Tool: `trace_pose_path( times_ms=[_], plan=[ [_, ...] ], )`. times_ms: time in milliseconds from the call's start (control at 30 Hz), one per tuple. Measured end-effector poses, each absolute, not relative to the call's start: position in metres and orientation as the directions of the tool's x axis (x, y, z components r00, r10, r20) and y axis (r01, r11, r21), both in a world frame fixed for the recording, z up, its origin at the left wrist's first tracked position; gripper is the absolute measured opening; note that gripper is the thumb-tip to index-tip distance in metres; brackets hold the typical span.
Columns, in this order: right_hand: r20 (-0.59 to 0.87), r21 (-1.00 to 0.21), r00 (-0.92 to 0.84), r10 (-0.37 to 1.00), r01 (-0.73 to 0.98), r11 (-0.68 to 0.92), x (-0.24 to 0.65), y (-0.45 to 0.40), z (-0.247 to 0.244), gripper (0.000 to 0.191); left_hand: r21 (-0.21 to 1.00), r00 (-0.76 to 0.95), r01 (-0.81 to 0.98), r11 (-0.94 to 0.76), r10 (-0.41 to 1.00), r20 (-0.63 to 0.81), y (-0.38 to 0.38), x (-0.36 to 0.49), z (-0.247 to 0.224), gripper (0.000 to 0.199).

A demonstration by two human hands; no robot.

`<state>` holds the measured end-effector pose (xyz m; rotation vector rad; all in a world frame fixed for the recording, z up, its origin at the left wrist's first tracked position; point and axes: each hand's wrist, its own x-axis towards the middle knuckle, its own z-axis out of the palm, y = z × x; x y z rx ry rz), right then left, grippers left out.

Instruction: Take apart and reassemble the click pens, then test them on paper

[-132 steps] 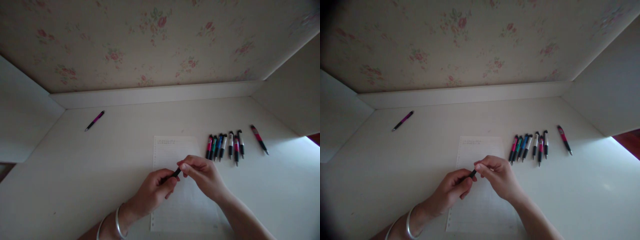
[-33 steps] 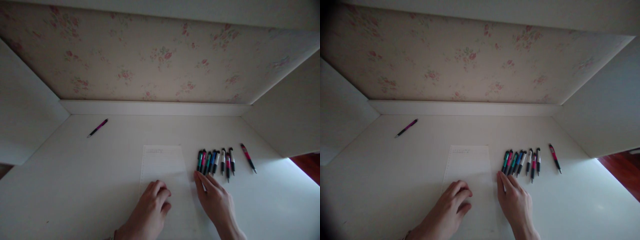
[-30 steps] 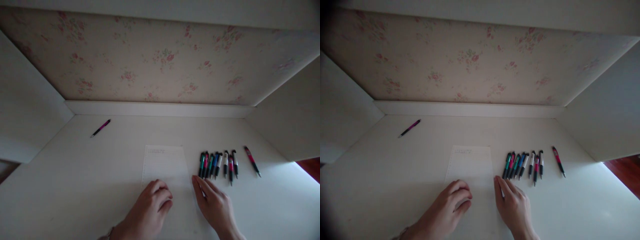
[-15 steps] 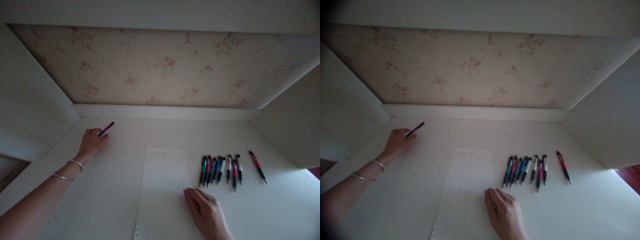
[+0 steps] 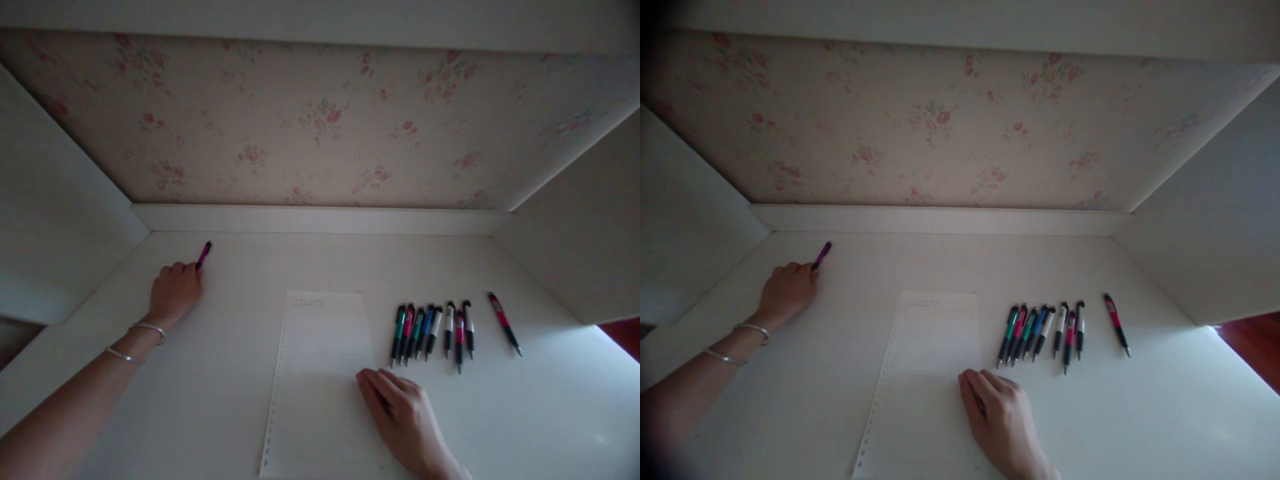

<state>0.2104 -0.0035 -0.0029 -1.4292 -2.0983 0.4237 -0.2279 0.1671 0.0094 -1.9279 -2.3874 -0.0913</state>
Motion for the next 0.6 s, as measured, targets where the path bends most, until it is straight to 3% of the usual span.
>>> trace_pose_path(
  times_ms=[200,433,500,600],
  plan=[
    [0.280,-0.542,-0.289,0.916,0.740,0.399,0.209,-0.002,-0.004,0.033,0.176,-0.240,0.956,0.234,0.971,0.016,0.150,-0.209,0.012,0.045],
    [0.161,-0.753,-0.233,0.959,0.600,0.272,0.194,-0.004,0.005,0.032,0.488,-0.150,0.863,0.132,0.989,-0.003,0.075,-0.107,0.016,0.051],
    [0.109,-0.813,-0.194,0.975,0.547,0.200,0.187,-0.004,0.008,0.029,0.717,-0.132,0.692,0.090,0.991,0.002,0.049,-0.070,0.019,0.049],
    [0.038,-0.914,-0.194,0.980,0.390,0.113,0.175,0.000,0.014,0.040,0.886,-0.015,0.461,0.046,0.999,-0.043,0.019,-0.029,0.020,0.037]
  ],
)
